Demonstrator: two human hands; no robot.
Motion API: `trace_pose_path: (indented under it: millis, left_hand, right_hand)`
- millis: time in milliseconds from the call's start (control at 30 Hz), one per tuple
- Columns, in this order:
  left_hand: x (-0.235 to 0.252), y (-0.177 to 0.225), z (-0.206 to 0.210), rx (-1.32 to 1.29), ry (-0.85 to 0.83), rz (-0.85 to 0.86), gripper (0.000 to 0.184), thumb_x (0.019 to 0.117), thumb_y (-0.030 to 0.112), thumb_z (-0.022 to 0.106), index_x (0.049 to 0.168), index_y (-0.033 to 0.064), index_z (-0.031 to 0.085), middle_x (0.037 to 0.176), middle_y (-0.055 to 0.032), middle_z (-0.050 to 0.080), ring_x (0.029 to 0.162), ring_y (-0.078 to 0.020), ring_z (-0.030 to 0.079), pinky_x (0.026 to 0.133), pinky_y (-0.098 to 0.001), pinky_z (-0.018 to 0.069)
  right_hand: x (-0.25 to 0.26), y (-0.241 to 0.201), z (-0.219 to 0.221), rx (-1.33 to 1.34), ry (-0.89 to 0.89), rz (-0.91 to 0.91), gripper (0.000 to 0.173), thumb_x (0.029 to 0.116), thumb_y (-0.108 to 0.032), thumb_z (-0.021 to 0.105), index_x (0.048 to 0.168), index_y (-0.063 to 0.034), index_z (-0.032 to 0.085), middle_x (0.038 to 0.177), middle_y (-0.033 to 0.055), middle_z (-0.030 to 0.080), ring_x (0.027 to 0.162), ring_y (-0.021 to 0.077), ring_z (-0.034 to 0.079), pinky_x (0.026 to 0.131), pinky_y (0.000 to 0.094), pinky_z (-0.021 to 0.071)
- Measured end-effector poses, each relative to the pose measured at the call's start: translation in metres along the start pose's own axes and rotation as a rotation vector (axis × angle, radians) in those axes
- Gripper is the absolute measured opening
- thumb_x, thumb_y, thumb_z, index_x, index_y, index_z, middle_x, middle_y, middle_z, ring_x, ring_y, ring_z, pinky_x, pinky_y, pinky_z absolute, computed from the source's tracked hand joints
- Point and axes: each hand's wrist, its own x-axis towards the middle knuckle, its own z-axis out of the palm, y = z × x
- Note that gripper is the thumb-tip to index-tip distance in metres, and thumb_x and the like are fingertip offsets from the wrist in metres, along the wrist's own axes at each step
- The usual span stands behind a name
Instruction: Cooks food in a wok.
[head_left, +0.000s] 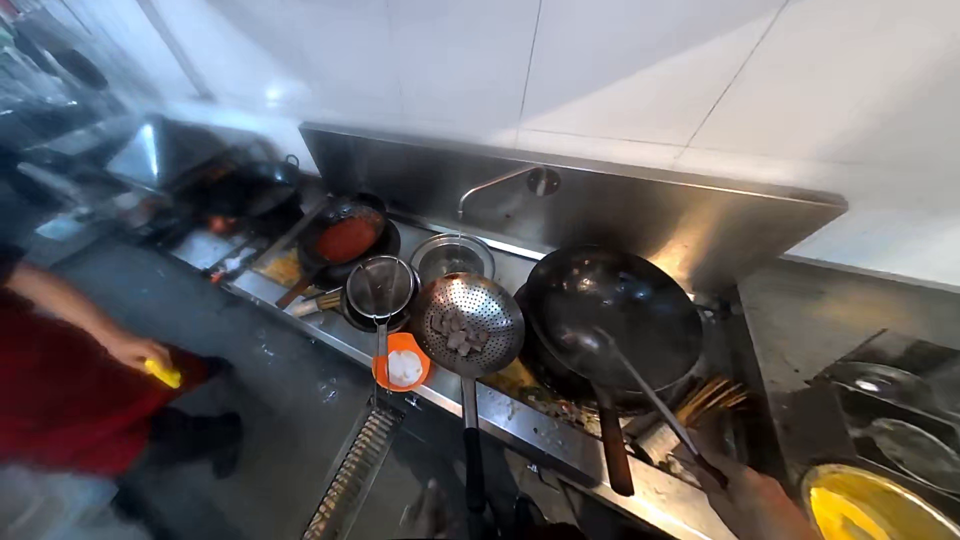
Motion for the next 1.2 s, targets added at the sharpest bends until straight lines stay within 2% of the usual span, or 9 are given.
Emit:
trace_pose_path:
  millis: [67,133,267,367,567,733,867,1000,1200]
  left_hand:
    - [-0.016,0.056,0.042,-0.053,-0.163,0.036,0.069,0.1082,0.060,0.031,0.138,0.0025,0.055,0.114,-0.0205,0.068,0.099,-0.0338,0.069,0.085,-0.0540,0.0582]
    - [-0.013,0.090,0.071,-0.112,-0.280,0.028,0.064,0.1067,0.061,0.036,0.133,0.0065,0.055,0.098,-0.0146,0.070,0.079,-0.0255,0.069,0.069,-0.0421,0.0607]
    - [0.007,0.104,0.101,-0.092,-0.318,0.003,0.025,0.1053,0.020,0.057,0.125,0.0055,0.050,0.073,-0.0039,0.054,0.052,-0.0134,0.054,0.049,-0.0281,0.0526]
    - [0.007,0.104,0.108,-0.102,-0.293,0.008,0.021,0.1054,0.016,0.056,0.122,0.0040,0.049,0.069,-0.0034,0.052,0.050,-0.0132,0.053,0.047,-0.0278,0.0523]
    - [-0.001,0.096,0.102,-0.251,-0.355,-0.021,0.034,0.1101,0.037,0.047,0.123,0.0056,0.052,0.078,-0.0065,0.058,0.059,-0.0157,0.060,0.053,-0.0283,0.0552]
    - [-0.013,0.106,0.119,-0.189,-0.245,-0.032,0.030,0.1113,0.032,0.046,0.117,0.0037,0.054,0.072,-0.0041,0.054,0.052,-0.0118,0.054,0.048,-0.0244,0.0503]
    - [-0.016,0.108,0.116,-0.163,-0.200,-0.034,0.029,0.1103,0.033,0.049,0.117,0.0044,0.054,0.072,-0.0034,0.053,0.050,-0.0112,0.052,0.046,-0.0243,0.0496]
    - [-0.018,0.105,0.118,-0.122,-0.162,-0.032,0.030,0.1090,0.033,0.052,0.118,0.0044,0.054,0.073,-0.0037,0.054,0.051,-0.0122,0.053,0.048,-0.0259,0.0510]
    - [-0.020,0.104,0.123,-0.115,-0.169,-0.025,0.032,0.1094,0.034,0.051,0.120,0.0046,0.052,0.074,-0.0042,0.054,0.051,-0.0128,0.053,0.048,-0.0262,0.0507]
  right_hand:
    - [-0.007,-0.019,0.002,0.017,0.088,-0.042,0.056,0.1019,-0.027,0.056,0.155,-0.0114,0.047,0.115,0.0275,0.071,0.100,0.0466,0.070,0.090,0.0668,0.0524]
    - [-0.015,-0.047,0.000,0.141,0.107,-0.178,0.056,0.1016,-0.022,0.058,0.156,-0.0120,0.046,0.120,0.0237,0.071,0.098,0.0401,0.072,0.090,0.0621,0.0549]
    - [-0.010,-0.105,0.019,0.261,-0.037,-0.390,0.054,0.0994,-0.021,0.063,0.152,-0.0173,0.053,0.113,0.0140,0.075,0.090,0.0263,0.073,0.085,0.0511,0.0598]
    - [0.008,-0.134,0.049,0.077,-0.126,-0.387,0.057,0.1025,-0.024,0.057,0.158,-0.0244,0.044,0.122,0.0140,0.072,0.103,0.0311,0.072,0.096,0.0538,0.0558]
    - [0.036,-0.155,0.076,0.087,0.085,-0.270,0.058,0.1034,-0.025,0.053,0.159,-0.0181,0.041,0.111,0.0174,0.074,0.094,0.0352,0.073,0.088,0.0573,0.0574]
    - [0.051,-0.147,0.061,0.176,-0.213,-0.337,0.057,0.1034,-0.029,0.056,0.158,-0.0261,0.043,0.130,0.0099,0.070,0.111,0.0246,0.069,0.102,0.0492,0.0530]
    - [0.023,-0.110,0.024,0.155,-0.186,-0.514,0.057,0.1004,-0.026,0.059,0.156,-0.0226,0.047,0.113,0.0132,0.074,0.089,0.0258,0.073,0.087,0.0513,0.0587]
    - [0.013,-0.095,0.005,0.073,-0.221,-0.586,0.055,0.1013,-0.023,0.059,0.156,-0.0203,0.048,0.115,0.0157,0.074,0.095,0.0295,0.073,0.090,0.0526,0.0576]
    - [0.033,-0.119,0.051,0.046,-0.001,-0.407,0.058,0.1017,-0.023,0.057,0.158,-0.0199,0.044,0.118,0.0170,0.073,0.099,0.0353,0.072,0.092,0.0582,0.0562]
